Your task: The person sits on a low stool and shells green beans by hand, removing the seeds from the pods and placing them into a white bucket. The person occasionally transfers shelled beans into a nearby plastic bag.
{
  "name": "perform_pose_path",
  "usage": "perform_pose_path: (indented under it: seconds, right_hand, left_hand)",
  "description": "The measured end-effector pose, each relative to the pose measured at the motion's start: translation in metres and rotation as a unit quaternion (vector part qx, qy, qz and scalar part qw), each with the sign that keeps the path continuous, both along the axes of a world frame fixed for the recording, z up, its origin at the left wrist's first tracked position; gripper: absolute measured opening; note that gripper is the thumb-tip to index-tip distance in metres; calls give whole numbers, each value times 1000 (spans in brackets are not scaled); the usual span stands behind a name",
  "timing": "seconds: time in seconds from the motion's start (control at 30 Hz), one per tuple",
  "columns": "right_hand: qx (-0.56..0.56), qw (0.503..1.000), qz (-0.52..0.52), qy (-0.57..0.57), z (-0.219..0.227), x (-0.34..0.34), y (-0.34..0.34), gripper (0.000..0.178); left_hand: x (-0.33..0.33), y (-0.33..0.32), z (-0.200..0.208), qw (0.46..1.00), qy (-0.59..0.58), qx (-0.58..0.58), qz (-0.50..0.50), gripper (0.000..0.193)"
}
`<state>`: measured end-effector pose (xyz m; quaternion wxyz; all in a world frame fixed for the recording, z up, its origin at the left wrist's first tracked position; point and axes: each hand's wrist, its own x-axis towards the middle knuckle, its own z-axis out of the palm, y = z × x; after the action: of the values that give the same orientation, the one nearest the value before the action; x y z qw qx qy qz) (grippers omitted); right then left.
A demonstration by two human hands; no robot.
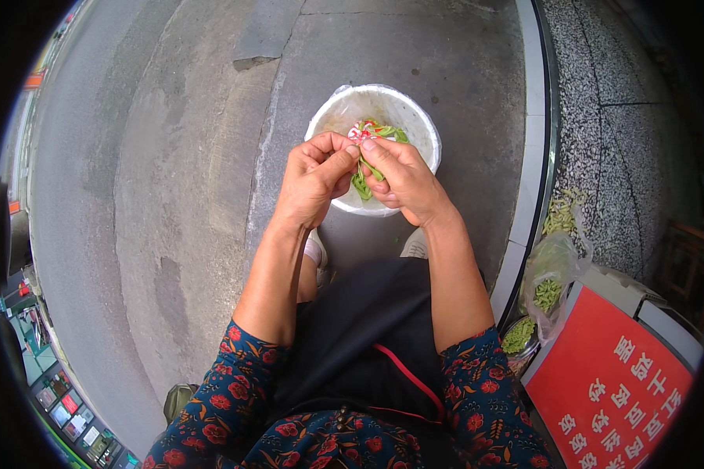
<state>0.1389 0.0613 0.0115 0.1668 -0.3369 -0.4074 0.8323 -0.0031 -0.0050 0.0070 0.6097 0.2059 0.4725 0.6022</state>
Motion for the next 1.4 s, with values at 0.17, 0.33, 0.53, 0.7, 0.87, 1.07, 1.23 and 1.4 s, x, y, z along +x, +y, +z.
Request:
perform_pose_path:
  seconds: [0.17,0.33,0.53,0.7,0.87,1.07,1.23,1.4]
  right_hand:
    - [19,1000,10,-4,-2,-2,1,21]
    - [17,1000,6,-15,1,-3,1,14]
    - [26,999,12,-13,0,-5,1,8]
    - [31,999,7,-20,-3,-4,1,11]
    - [7,1000,-8,-21,2,6,8,18]
    - [20,996,-83,-15,2,19,20,18]
    - [117,988,-78,-61,-2,11,11,19]
    - [270,955,-92,-85,-16,-8,-3,12]
  left_hand:
    - [4,1,-1,999,-8,-22,33,6]
    - [6,4,-2,996,-22,-34,77,7]
    - [7,5,1,992,-23,-47,117,8]
    - [7,5,2,988,-7,-45,147,8]
    - [-6,4,-2,988,42,-45,143,12]
    - [-14,5,-9,987,-104,-49,111,39]
    - [-13,6,-11,965,-237,-34,111,48]
    - [-9,6,-11,957,-275,-11,96,47]
